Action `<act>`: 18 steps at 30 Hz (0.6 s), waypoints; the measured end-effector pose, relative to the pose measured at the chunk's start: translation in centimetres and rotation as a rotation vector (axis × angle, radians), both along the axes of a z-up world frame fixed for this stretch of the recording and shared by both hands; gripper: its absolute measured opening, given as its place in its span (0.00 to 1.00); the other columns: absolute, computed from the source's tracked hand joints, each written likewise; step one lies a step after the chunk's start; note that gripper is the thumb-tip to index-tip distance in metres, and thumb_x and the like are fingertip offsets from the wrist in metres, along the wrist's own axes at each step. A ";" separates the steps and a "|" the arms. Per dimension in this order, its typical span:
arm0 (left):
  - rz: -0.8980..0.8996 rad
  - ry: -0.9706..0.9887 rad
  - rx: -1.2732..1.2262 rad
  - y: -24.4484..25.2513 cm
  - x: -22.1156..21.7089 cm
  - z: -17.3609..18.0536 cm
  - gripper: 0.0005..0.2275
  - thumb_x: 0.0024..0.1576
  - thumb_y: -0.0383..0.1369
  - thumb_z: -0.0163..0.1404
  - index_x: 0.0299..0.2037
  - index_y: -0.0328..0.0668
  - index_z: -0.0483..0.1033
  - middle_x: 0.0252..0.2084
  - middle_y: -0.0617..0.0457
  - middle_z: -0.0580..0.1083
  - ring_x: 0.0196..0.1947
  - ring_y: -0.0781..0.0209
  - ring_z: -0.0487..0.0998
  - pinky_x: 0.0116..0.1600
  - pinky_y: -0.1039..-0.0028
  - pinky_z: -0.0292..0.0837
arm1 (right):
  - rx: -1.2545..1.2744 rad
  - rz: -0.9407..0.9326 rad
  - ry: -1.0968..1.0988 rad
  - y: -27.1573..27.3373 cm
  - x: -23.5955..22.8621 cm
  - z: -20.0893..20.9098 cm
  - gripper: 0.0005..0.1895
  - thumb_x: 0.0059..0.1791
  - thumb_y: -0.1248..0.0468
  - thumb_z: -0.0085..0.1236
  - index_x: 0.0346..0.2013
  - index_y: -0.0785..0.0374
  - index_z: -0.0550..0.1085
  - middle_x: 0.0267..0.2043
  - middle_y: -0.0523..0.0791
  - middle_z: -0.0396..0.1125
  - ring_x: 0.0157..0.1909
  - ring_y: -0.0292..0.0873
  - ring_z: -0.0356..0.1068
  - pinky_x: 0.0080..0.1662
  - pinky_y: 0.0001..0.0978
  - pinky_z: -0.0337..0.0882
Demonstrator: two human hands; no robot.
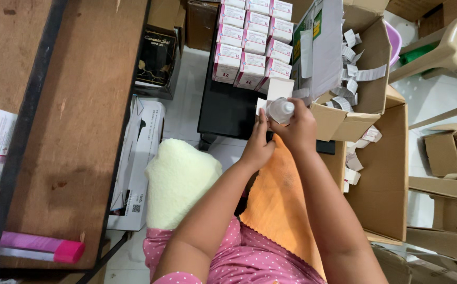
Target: The person sits on the floor and packs small plastic bottles into white cardboard boxes. They pick up bottles from a large cardboard box, open the boxes, insert the bottles, and close the flaps. The person also stacks the packed boxes on a nearby shelf.
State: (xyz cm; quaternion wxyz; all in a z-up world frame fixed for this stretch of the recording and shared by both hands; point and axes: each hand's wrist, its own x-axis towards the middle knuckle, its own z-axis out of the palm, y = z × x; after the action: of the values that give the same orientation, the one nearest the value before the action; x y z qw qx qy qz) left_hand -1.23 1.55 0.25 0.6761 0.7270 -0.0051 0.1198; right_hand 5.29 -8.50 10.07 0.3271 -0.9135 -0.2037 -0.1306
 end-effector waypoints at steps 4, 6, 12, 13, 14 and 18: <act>-0.013 0.042 -0.043 -0.2 -0.1 -0.1 0.45 0.52 0.20 0.49 0.77 0.38 0.29 0.75 0.35 0.53 0.73 0.44 0.60 0.69 0.67 0.62 | 0.030 0.039 0.167 -0.8 0.8 0.8 0.33 0.37 0.58 0.76 0.51 0.64 0.70 0.42 0.53 0.75 0.39 0.46 0.78 0.41 0.38 0.77; -0.027 0.071 -0.072 -0.1 -0.3 0.3 0.46 0.52 0.20 0.49 0.77 0.39 0.29 0.74 0.36 0.54 0.71 0.45 0.62 0.63 0.69 0.67 | 0.022 -0.002 0.251 -0.8 1.5 1.1 0.33 0.37 0.59 0.75 0.51 0.64 0.70 0.40 0.52 0.75 0.40 0.44 0.78 0.42 0.37 0.77; -0.018 0.097 -0.092 -0.1 -1.1 1.5 0.45 0.52 0.21 0.49 0.77 0.41 0.30 0.75 0.38 0.52 0.72 0.46 0.59 0.53 0.73 0.74 | 0.058 0.006 0.325 -0.6 2.5 0.8 0.31 0.36 0.57 0.75 0.48 0.66 0.71 0.40 0.51 0.76 0.42 0.42 0.79 0.44 0.35 0.77; -0.019 0.083 -0.096 -0.1 -1.0 1.5 0.45 0.52 0.20 0.49 0.77 0.41 0.30 0.76 0.37 0.49 0.74 0.45 0.56 0.53 0.72 0.75 | 0.088 -0.004 0.350 -0.8 2.8 0.8 0.31 0.36 0.57 0.75 0.48 0.66 0.71 0.40 0.50 0.76 0.42 0.42 0.79 0.44 0.34 0.77; -0.020 0.069 -0.100 -0.1 -0.9 1.5 0.44 0.52 0.20 0.49 0.77 0.41 0.31 0.78 0.36 0.45 0.76 0.44 0.53 0.53 0.71 0.76 | 0.062 -0.024 0.326 -0.9 3.0 0.8 0.32 0.36 0.56 0.75 0.48 0.65 0.71 0.40 0.50 0.76 0.41 0.43 0.78 0.44 0.35 0.76; -0.057 0.133 -0.112 -0.3 -0.9 0.8 0.44 0.53 0.22 0.48 0.78 0.41 0.31 0.75 0.39 0.55 0.73 0.46 0.61 0.54 0.73 0.73 | -0.020 -0.114 0.311 -1.2 2.9 0.5 0.33 0.35 0.56 0.74 0.49 0.65 0.71 0.38 0.51 0.76 0.39 0.45 0.77 0.44 0.37 0.75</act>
State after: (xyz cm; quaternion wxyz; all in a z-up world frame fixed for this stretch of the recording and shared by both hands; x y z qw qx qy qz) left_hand -2.16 1.26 1.01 0.7176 0.6941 0.0259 0.0523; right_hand 8.15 -9.69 10.54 0.3374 -0.9361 -0.0996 -0.0041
